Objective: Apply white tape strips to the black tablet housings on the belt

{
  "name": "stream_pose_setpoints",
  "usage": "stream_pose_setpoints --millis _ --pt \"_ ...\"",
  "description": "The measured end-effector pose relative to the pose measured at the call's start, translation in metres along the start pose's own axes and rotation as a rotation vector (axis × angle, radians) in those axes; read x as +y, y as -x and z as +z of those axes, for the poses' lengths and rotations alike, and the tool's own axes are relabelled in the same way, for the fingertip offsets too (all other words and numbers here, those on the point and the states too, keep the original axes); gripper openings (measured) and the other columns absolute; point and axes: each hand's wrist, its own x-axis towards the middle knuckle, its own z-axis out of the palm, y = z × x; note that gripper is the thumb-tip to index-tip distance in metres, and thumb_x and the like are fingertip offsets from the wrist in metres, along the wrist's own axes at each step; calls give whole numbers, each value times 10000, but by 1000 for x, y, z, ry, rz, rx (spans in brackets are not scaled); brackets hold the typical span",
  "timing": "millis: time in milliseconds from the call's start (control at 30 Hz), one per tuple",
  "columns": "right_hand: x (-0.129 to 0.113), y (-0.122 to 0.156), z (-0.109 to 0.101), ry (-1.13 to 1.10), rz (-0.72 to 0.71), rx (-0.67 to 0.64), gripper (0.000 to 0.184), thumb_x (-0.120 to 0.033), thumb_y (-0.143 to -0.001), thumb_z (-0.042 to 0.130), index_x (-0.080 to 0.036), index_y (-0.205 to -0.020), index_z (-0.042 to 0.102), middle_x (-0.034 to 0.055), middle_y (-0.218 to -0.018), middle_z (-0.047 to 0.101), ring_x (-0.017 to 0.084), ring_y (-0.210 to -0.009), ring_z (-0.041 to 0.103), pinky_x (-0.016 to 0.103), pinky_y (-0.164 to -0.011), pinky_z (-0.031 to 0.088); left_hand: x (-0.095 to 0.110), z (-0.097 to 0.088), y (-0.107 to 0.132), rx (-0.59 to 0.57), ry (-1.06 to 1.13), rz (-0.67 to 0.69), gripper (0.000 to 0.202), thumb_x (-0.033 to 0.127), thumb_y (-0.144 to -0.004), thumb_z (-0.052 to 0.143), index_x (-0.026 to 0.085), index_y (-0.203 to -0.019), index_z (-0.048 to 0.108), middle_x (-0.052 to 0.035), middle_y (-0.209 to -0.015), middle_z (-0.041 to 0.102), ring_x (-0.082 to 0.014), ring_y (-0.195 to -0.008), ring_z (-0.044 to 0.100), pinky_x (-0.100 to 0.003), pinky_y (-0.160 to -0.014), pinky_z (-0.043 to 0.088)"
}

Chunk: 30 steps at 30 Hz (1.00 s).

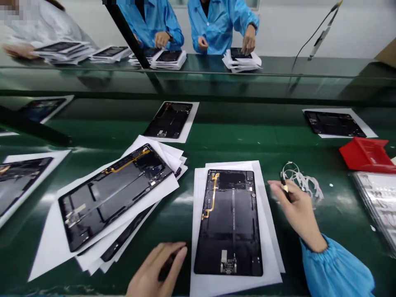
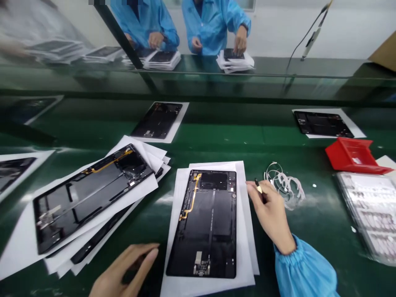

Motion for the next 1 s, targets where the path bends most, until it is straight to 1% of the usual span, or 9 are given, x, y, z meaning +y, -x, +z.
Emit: stream_pose_setpoints --millis 67,100,200,267,367,467,567,633,1000 --pt "1 3 0 -109 -8 28 398 -522 -955 483 -199 -881 703 72 -924 675 197 -807 614 315 -726 474 16 -1 -31 39 -71 207 241 451 -923 579 244 -935 703 -41 -890 686 -203 -804 668 -267 -700 552" --pt "2 5 2 -160 1 23 437 -526 -980 426 -198 -892 701 75 -952 674 192 -820 614 314 -738 476 29 2 -48 39 -67 312 225 415 -944 556 237 -958 693 -45 -926 683 -209 -863 664 -299 -788 548" --pt "8 8 12 -248 46 -19 488 -531 -1008 338 -196 -902 676 51 -851 659 157 -699 593 298 -668 484 72 25 -101 -114 -48 524 262 321 -969 529 231 -1189 640 -72 -1120 642 -228 -1054 613 -375 -944 502" --pt "12 10 19 -266 63 -44 384 -520 -980 444 -204 -913 651 17 -744 630 150 -644 593 292 -646 499 94 46 -129 -220 -33 570 339 280 -945 584 226 -1279 603 -80 -1212 604 -242 -1136 568 -403 -998 463" --pt "16 13 28 -323 89 -42 269 -481 -863 664 -219 -918 635 16 -782 658 173 -702 655 305 -690 553 108 74 -153 -286 8 565 349 252 -902 660 231 -1250 643 -72 -1212 596 -248 -1144 552 -414 -1011 443" --pt "18 13 32 -375 100 -47 236 -447 -831 705 -215 -837 658 32 -800 673 182 -713 670 309 -686 578 107 88 -160 -301 38 543 221 251 -891 679 257 -1107 723 -60 -1186 608 -251 -1130 551 -427 -996 443" --pt "20 11 32 -349 54 -46 156 -365 -859 689 -215 -815 686 39 -808 679 187 -775 669 302 -716 571 106 88 -158 -315 64 524 95 236 -890 678 266 -933 757 -42 -1191 615 -257 -1156 539 -451 -1013 416" --pt "22 11 32 -324 28 -40 109 -316 -869 681 -220 -819 696 40 -828 684 189 -815 663 299 -731 561 106 86 -155 -313 78 510 86 221 -890 673 256 -864 747 -36 -1198 613 -257 -1164 537 -458 -1015 407" --pt "23 12 33 -303 59 -27 89 -299 -863 691 -221 -825 708 48 -847 702 196 -815 678 296 -711 570 99 84 -146 -317 9 494 111 150 -886 609 215 -823 674 -49 -1241 584 -273 -1209 503 -466 -1019 395"
